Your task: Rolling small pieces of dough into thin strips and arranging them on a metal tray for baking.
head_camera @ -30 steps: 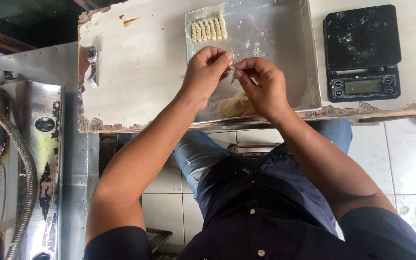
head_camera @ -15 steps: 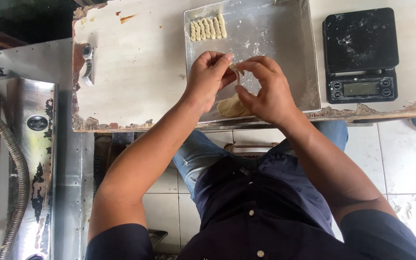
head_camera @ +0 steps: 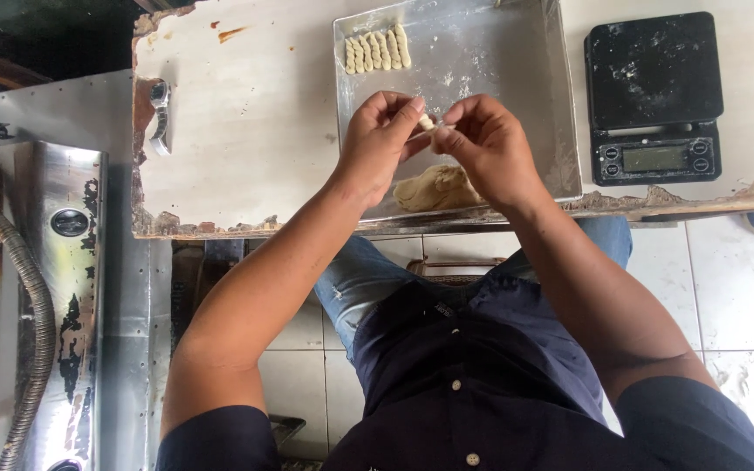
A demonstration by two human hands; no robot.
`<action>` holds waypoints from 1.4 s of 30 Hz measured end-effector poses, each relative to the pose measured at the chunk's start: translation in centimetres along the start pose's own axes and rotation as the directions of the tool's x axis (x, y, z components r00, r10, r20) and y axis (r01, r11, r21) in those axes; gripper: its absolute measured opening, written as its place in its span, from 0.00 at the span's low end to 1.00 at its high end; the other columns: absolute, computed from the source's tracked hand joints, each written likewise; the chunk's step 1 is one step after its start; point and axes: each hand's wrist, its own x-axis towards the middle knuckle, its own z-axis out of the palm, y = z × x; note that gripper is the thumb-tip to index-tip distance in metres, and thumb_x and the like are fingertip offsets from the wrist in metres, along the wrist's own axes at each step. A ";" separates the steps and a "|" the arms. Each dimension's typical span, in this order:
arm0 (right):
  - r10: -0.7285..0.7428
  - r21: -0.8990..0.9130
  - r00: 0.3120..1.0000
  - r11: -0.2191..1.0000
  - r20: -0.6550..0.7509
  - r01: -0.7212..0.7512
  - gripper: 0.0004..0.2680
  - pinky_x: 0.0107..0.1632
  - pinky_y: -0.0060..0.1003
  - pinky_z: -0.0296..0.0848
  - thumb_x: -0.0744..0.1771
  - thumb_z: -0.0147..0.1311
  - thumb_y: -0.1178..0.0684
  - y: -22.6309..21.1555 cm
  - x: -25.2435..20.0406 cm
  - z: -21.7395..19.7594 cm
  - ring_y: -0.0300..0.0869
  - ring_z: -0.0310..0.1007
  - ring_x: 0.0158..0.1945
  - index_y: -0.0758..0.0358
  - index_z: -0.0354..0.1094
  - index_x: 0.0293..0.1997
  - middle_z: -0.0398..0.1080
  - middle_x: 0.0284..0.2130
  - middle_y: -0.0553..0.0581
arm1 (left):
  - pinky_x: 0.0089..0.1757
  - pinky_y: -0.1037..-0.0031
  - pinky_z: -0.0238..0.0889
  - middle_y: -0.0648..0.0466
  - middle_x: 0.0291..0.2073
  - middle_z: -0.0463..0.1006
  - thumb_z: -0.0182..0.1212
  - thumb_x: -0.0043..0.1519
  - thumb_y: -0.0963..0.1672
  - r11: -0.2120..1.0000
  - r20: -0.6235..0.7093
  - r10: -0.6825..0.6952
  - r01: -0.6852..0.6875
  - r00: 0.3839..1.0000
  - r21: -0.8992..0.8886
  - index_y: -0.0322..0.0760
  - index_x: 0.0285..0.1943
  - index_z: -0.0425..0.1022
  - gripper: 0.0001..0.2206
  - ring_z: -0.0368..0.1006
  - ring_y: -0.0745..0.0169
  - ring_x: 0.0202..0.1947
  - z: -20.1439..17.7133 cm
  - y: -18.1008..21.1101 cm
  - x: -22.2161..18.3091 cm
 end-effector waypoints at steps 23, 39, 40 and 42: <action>0.112 0.053 0.993 0.993 -0.039 -0.110 0.08 0.49 0.34 0.80 0.66 0.64 0.65 -1.2 1.4 -0.7 0.40 0.79 0.40 0.70 0.69 0.47 0.75 0.36 0.58 | 0.44 0.67 0.81 0.60 0.33 0.73 0.68 0.63 0.48 0.996 0.093 -0.045 0.039 0.995 0.075 0.40 0.43 0.76 0.10 0.79 0.66 0.39 -2.1 -0.8 0.9; 0.278 -0.123 0.961 0.954 0.019 -0.273 0.11 0.45 0.28 0.78 0.69 0.59 0.65 0.4 10.1 -2.2 0.37 0.74 0.39 0.62 0.62 0.54 0.73 0.38 0.54 | 0.35 0.74 0.70 0.61 0.32 0.84 0.64 0.61 0.44 0.773 0.091 0.164 -0.185 0.982 0.607 0.42 0.40 0.80 0.04 0.77 0.69 0.31 -2.0 0.8 3.3; 0.269 -0.215 0.963 0.941 0.013 -0.260 0.11 0.45 0.30 0.78 0.69 0.58 0.63 0.3 10.9 -2.0 0.37 0.74 0.39 0.62 0.62 0.54 0.73 0.38 0.55 | 0.34 0.73 0.70 0.61 0.32 0.84 0.63 0.61 0.44 0.773 0.053 0.164 -0.162 0.985 0.614 0.42 0.39 0.79 0.03 0.77 0.67 0.31 -1.7 1.1 3.6; 0.257 -0.305 0.966 0.921 0.013 -0.241 0.10 0.45 0.31 0.78 0.69 0.58 0.60 0.5 12.5 -1.9 0.37 0.74 0.39 0.62 0.62 0.54 0.74 0.38 0.56 | 0.34 0.72 0.70 0.61 0.31 0.83 0.63 0.61 0.45 0.772 0.011 0.169 -0.139 0.986 0.620 0.42 0.37 0.78 0.04 0.76 0.66 0.30 -1.1 1.3 4.5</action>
